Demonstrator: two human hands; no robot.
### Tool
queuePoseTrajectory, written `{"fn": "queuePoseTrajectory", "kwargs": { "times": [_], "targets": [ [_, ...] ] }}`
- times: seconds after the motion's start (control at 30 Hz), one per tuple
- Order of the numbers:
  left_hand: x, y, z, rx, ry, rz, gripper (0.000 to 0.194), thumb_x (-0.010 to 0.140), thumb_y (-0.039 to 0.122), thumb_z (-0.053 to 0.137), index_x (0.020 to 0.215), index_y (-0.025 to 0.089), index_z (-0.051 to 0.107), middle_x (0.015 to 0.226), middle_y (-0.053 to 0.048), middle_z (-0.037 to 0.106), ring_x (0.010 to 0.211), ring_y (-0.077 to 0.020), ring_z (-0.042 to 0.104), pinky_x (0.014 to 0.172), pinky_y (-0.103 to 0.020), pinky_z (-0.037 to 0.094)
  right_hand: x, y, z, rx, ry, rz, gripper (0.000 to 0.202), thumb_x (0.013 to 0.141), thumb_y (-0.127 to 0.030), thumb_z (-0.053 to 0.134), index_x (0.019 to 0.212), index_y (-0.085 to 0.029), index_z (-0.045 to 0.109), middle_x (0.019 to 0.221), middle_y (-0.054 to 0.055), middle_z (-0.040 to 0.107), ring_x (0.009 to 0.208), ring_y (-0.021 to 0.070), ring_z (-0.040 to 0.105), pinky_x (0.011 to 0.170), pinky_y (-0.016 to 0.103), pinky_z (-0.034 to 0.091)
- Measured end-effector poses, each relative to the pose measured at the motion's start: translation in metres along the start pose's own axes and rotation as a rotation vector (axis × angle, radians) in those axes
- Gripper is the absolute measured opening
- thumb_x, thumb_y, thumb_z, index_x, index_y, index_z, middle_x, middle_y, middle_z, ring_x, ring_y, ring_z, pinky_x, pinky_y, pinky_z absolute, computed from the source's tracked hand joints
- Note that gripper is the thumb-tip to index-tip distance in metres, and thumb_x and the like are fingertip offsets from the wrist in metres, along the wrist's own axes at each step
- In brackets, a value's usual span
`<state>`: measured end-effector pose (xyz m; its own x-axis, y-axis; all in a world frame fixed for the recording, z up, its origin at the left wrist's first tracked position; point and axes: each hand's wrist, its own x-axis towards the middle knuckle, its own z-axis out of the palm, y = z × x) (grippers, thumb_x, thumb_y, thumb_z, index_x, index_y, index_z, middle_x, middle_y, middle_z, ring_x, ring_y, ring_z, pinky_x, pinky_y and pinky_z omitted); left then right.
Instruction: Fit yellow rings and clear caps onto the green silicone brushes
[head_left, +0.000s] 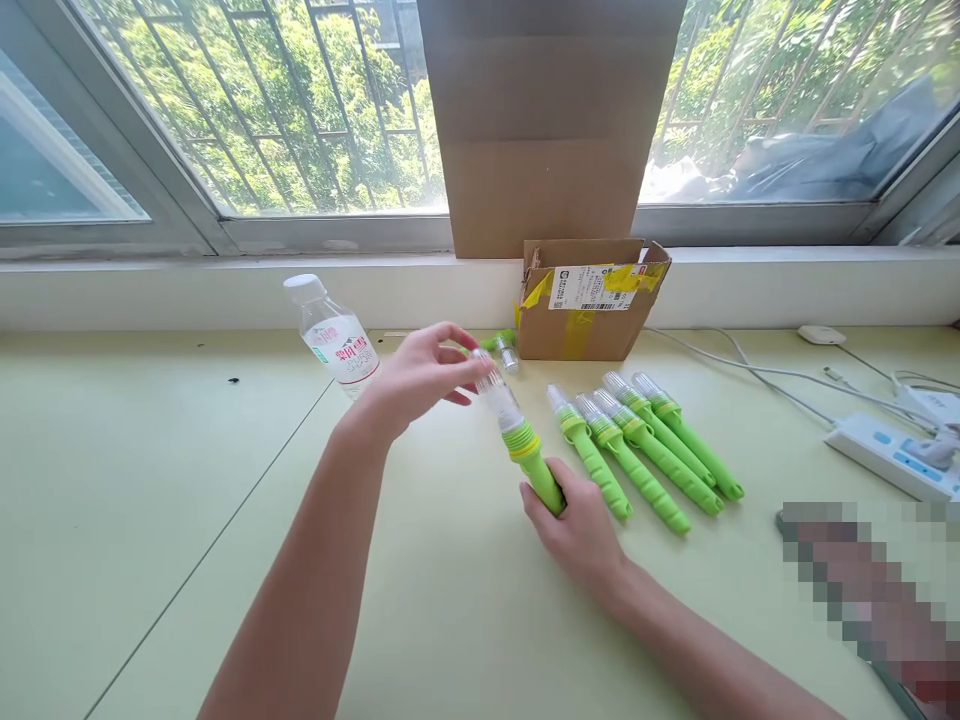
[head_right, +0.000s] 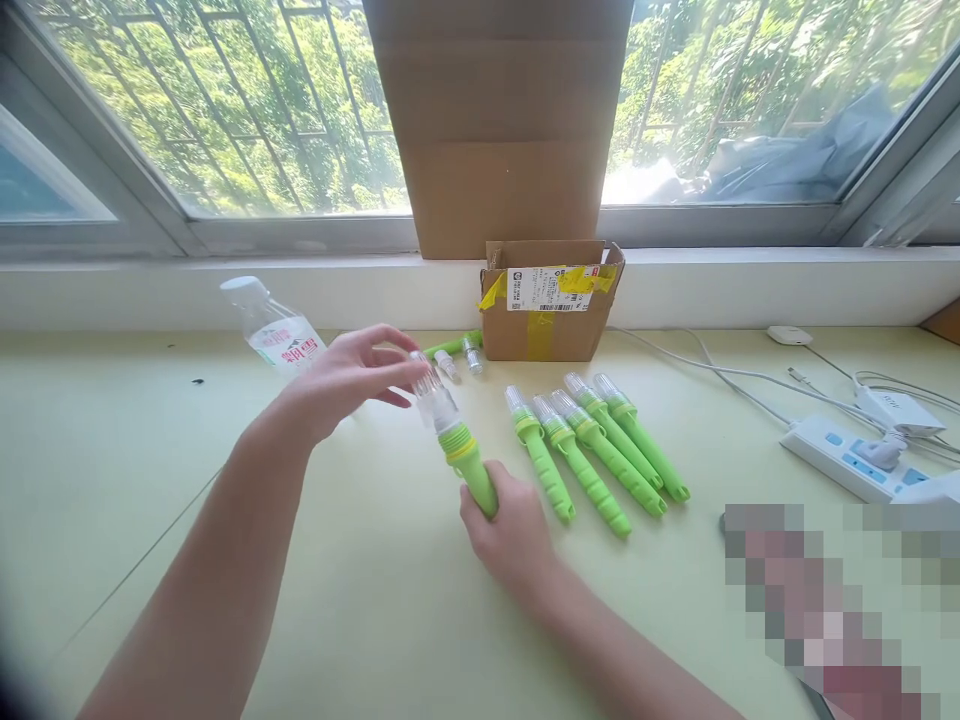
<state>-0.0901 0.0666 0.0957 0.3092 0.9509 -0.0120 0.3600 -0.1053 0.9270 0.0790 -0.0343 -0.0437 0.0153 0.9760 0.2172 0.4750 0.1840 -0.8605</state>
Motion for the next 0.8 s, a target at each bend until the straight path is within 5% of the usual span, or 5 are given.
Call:
{"fn": "queuePoseTrajectory", "kwargs": {
  "times": [0.17, 0.33, 0.57, 0.8],
  "targets": [
    [-0.005, 0.001, 0.007, 0.198, -0.232, -0.018, 0.036, 0.07, 0.045, 0.07, 0.096, 0.022, 0.059, 0.08, -0.002, 0.067, 0.066, -0.0167, 0.065, 0.062, -0.031, 0.054, -0.006, 0.0, 0.0, 0.092, 0.06, 0.118, 0.019, 0.083, -0.033, 0.057, 0.094, -0.023, 0.046, 0.057, -0.009, 0.043, 0.045, 0.0103, 0.036, 0.042, 0.022, 0.028],
    [-0.008, 0.003, 0.01, 0.308, -0.203, 0.028, 0.03, 0.074, 0.049, 0.064, 0.089, 0.023, 0.061, 0.069, 0.0, 0.063, 0.061, -0.0158, 0.063, 0.052, -0.026, 0.047, -0.008, 0.001, -0.001, 0.059, 0.146, 0.008, 0.013, 0.082, -0.032, 0.059, 0.084, -0.021, 0.052, 0.061, -0.005, 0.047, 0.052, 0.0112, 0.04, 0.048, 0.023, 0.035],
    [-0.01, 0.008, 0.015, 0.451, -0.111, -0.033, 0.036, 0.078, 0.057, 0.054, 0.073, 0.022, 0.056, 0.059, 0.002, 0.054, 0.048, -0.0121, 0.052, 0.04, -0.023, 0.035, -0.005, -0.001, -0.002, -0.022, 0.161, -0.128, 0.02, 0.089, -0.031, 0.052, 0.104, -0.02, 0.06, 0.07, -0.001, 0.057, 0.059, 0.014, 0.052, 0.051, 0.025, 0.04],
    [-0.009, 0.0, 0.016, 0.471, -0.084, -0.016, 0.035, 0.076, 0.057, 0.054, 0.066, 0.023, 0.055, 0.057, 0.002, 0.049, 0.044, -0.0126, 0.046, 0.037, -0.025, 0.026, -0.011, 0.006, 0.002, -0.01, 0.197, -0.034, 0.018, 0.079, -0.03, 0.063, 0.089, -0.022, 0.051, 0.07, -0.003, 0.057, 0.052, 0.0118, 0.05, 0.046, 0.024, 0.039]
  ]
}}
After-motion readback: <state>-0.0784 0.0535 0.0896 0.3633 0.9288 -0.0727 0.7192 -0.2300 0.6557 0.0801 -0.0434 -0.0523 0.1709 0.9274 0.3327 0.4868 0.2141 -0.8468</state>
